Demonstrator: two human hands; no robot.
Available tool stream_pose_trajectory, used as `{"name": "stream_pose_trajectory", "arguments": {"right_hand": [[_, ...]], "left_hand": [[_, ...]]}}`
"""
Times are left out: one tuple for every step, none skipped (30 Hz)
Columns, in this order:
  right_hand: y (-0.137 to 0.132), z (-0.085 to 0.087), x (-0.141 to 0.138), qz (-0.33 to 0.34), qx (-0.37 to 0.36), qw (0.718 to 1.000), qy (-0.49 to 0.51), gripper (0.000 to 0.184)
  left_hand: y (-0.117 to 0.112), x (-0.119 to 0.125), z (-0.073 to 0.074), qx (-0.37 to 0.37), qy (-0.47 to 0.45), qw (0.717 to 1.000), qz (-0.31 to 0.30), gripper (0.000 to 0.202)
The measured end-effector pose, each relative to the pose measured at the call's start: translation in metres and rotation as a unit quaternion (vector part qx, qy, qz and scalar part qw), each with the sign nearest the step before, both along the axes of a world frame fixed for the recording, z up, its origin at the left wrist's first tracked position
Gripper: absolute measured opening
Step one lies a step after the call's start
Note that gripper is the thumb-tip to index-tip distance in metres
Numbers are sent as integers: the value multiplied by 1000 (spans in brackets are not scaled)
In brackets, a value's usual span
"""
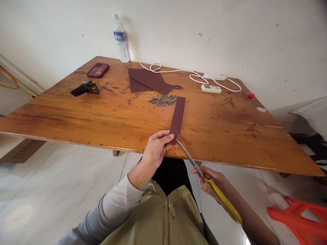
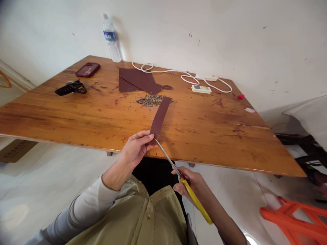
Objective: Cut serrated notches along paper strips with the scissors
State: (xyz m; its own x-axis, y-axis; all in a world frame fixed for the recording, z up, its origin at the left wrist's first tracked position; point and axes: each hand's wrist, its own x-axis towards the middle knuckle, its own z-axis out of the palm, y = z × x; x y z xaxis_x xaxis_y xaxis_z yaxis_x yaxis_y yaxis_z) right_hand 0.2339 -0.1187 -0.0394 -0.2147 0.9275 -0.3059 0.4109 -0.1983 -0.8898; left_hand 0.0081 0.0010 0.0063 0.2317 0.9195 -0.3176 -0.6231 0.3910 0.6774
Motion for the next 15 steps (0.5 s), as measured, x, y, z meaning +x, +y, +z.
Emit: {"name": "stream_pose_trajectory", "arguments": {"right_hand": [[0, 1, 0, -2, 2, 1000, -9, 43], [1, 2, 0, -4, 6, 1000, -16, 44], [1, 3, 0, -4, 11, 1000, -22, 45], [1, 4, 0, -7, 18, 999, -28, 45], [1, 5, 0, -12, 29, 999, -36, 45], [1, 6, 0, -16, 41, 998, -43, 44], [1, 7, -1, -18, 51, 997, -50, 43], [1, 10, -1, -18, 58, 997, -57, 42], [1, 12, -3, -16, 60, 996, -61, 41], [1, 16, -4, -9, 58, 996, -64, 40], [2, 19, -6, -2, 55, 996, -66, 38], [2, 23, -8, 3, 50, 996, -69, 37], [2, 27, -10, 6, 46, 996, -70, 35], [3, 30, -12, 7, 44, 997, -69, 33], [3, 33, -14, 6, 43, 997, -68, 31]], "left_hand": [[0, 0, 0, 0, 1, 1000, 0, 27], [0, 0, -1, 0, 3, 1000, 1, 27], [0, 0, -1, 1, 4, 1000, 1, 26], [0, 0, -1, 1, 5, 1000, 2, 26], [0, 0, -1, 1, 6, 1000, 2, 26], [-1, -1, -2, 1, 7, 1000, 1, 26], [-1, -1, -2, 1, 6, 1000, -1, 25], [-1, -1, -2, -1, 6, 1000, -2, 25], [-1, -2, -1, -4, 5, 1000, -3, 25], [-1, -2, -1, -7, 5, 1000, -3, 25], [-1, -2, -1, -9, 6, 1000, -2, 24], [-1, -2, -1, -10, 7, 1000, -1, 24], [-1, -2, 0, -11, 9, 1000, 0, 24], [-1, -2, 0, -10, 10, 1000, 0, 24], [-1, -2, 0, -7, 11, 1000, -1, 24]]}}
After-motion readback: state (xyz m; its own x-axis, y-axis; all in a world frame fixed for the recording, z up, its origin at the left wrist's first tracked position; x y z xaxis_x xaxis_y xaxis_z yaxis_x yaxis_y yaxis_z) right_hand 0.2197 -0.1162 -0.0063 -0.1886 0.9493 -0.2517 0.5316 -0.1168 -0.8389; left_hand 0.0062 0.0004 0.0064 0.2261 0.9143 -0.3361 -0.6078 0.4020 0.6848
